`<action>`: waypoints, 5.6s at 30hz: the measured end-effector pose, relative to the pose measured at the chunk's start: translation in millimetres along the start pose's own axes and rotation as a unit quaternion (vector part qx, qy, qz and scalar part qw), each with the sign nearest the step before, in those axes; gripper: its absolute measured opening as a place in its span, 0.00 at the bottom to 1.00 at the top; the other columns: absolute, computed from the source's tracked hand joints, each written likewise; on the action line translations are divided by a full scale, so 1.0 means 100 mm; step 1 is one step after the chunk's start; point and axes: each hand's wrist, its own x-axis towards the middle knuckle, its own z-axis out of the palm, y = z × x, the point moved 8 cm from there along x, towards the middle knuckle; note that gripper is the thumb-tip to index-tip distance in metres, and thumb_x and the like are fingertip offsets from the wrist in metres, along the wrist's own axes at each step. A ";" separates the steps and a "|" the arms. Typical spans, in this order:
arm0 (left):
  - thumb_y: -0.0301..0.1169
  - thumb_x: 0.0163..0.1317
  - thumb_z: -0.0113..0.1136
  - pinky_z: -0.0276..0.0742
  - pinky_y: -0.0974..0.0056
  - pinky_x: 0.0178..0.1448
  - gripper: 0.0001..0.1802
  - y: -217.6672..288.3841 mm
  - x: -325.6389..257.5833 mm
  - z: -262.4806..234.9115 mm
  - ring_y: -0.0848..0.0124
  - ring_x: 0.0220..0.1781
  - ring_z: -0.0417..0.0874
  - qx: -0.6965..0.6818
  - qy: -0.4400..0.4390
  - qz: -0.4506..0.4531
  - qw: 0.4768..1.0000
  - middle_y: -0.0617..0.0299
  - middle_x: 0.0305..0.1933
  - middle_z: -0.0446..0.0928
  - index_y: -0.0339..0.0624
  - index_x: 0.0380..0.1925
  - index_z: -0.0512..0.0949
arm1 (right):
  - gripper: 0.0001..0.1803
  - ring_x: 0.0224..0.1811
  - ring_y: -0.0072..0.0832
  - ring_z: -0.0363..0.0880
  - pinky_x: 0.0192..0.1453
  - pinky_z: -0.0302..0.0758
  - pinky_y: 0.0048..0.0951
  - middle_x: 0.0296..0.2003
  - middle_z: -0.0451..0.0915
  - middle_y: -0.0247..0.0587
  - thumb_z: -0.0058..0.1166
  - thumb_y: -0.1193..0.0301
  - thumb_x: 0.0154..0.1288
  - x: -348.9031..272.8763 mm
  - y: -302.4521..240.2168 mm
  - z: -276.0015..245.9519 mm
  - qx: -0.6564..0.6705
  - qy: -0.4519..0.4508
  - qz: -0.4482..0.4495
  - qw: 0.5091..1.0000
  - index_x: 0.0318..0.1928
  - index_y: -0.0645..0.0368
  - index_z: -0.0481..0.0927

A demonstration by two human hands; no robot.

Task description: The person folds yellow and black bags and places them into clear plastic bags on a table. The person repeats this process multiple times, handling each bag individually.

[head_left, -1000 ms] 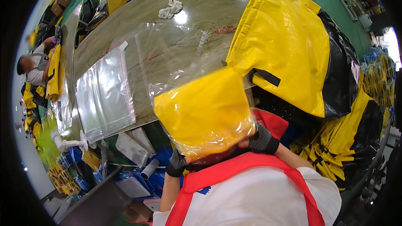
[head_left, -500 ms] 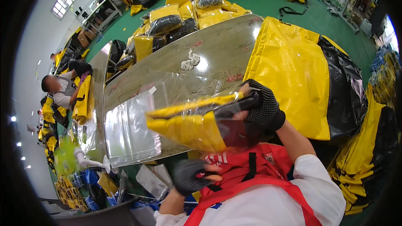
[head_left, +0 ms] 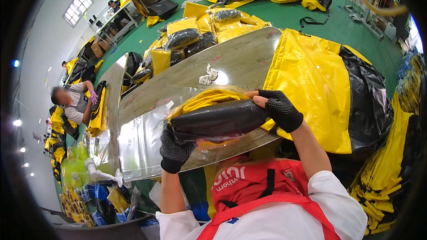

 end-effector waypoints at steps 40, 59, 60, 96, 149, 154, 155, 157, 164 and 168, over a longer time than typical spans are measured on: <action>0.40 0.64 0.52 0.72 0.70 0.28 0.15 -0.11 0.08 -0.64 0.75 0.25 0.78 -0.169 0.093 -0.079 0.978 0.61 0.28 0.79 0.38 0.32 0.79 | 0.09 0.15 0.20 0.71 0.22 0.68 0.23 0.16 0.73 0.34 0.51 0.69 0.64 0.29 -0.71 0.40 -0.214 -0.019 -0.102 0.971 0.33 0.63 0.75; 0.35 0.67 0.51 0.72 0.72 0.49 0.18 -0.90 0.54 0.17 0.78 0.44 0.77 -0.127 -0.037 -0.040 0.990 0.58 0.44 0.79 0.35 0.51 0.74 | 0.10 0.35 0.39 0.79 0.35 0.77 0.39 0.29 0.78 0.41 0.54 0.63 0.52 1.55 0.39 1.93 -0.670 -0.203 -0.390 0.598 0.29 0.55 0.78; 0.36 0.67 0.51 0.73 0.72 0.49 0.18 -0.94 0.51 0.15 0.78 0.44 0.78 -0.154 -0.048 -0.082 0.983 0.59 0.44 0.79 0.35 0.51 0.74 | 0.10 0.34 0.39 0.79 0.34 0.77 0.39 0.30 0.78 0.41 0.55 0.63 0.52 1.55 0.30 1.94 -0.673 -0.207 -0.393 0.591 0.31 0.54 0.78; 0.42 0.69 0.45 0.75 0.71 0.34 0.20 -0.78 0.38 -0.14 0.75 0.31 0.79 -0.120 -0.013 -0.164 0.979 0.59 0.35 0.80 0.36 0.42 0.78 | 0.11 0.28 0.38 0.79 0.33 0.75 0.37 0.25 0.79 0.44 0.49 0.64 0.59 2.55 -0.68 0.19 -0.586 0.023 -0.251 0.770 0.34 0.58 0.78; 0.35 0.42 0.73 0.60 0.57 0.66 0.46 -0.77 -0.42 -0.48 0.54 0.63 0.66 0.190 -0.021 -0.002 0.982 0.48 0.59 0.68 0.39 0.62 0.61 | 0.16 0.54 0.40 0.72 0.54 0.70 0.40 0.48 0.77 0.39 0.61 0.63 0.52 0.50 0.65 0.96 -0.504 -0.250 -0.409 0.719 0.43 0.49 0.79; 0.29 0.46 0.69 0.66 0.56 0.62 0.29 -0.92 -0.44 -0.52 0.51 0.56 0.72 0.189 0.103 0.046 0.976 0.47 0.53 0.73 0.38 0.50 0.71 | 0.22 0.51 0.42 0.73 0.53 0.71 0.40 0.46 0.78 0.40 0.63 0.56 0.50 0.49 0.63 0.94 -0.463 -0.239 -0.375 0.767 0.43 0.52 0.78; 0.26 0.48 0.67 0.66 0.57 0.61 0.25 -0.93 -0.47 -0.52 0.52 0.56 0.73 0.154 0.119 0.044 0.980 0.47 0.52 0.74 0.39 0.49 0.72 | 0.22 0.51 0.43 0.74 0.52 0.71 0.40 0.46 0.78 0.40 0.63 0.55 0.50 0.49 0.66 0.94 -0.459 -0.235 -0.378 0.769 0.44 0.51 0.78; 0.22 0.51 0.63 0.67 0.59 0.61 0.18 -0.90 -0.45 -0.46 0.56 0.53 0.75 0.179 0.105 0.093 0.974 0.51 0.49 0.75 0.38 0.44 0.73 | 0.19 0.49 0.44 0.74 0.52 0.71 0.41 0.45 0.78 0.40 0.63 0.57 0.51 0.51 0.76 0.92 -0.473 -0.210 -0.361 0.776 0.42 0.51 0.78; 0.31 0.67 0.47 0.76 0.58 0.51 0.09 -1.55 -0.61 -0.71 0.57 0.42 0.80 -0.246 0.319 -0.048 0.914 0.47 0.39 0.77 0.37 0.39 0.67 | 0.20 0.42 0.43 0.75 0.49 0.70 0.39 0.40 0.78 0.41 0.65 0.58 0.49 0.60 0.94 0.88 -0.509 -0.189 -0.330 0.772 0.39 0.56 0.77; 0.40 0.67 0.49 0.79 0.48 0.47 0.16 -1.64 -0.60 -0.72 0.50 0.39 0.81 -0.304 0.391 -0.072 0.866 0.40 0.40 0.76 0.37 0.43 0.64 | 0.31 0.44 0.46 0.72 0.51 0.67 0.45 0.43 0.75 0.49 0.66 0.50 0.44 0.44 0.74 1.01 -0.513 -0.120 -0.336 0.781 0.41 0.60 0.74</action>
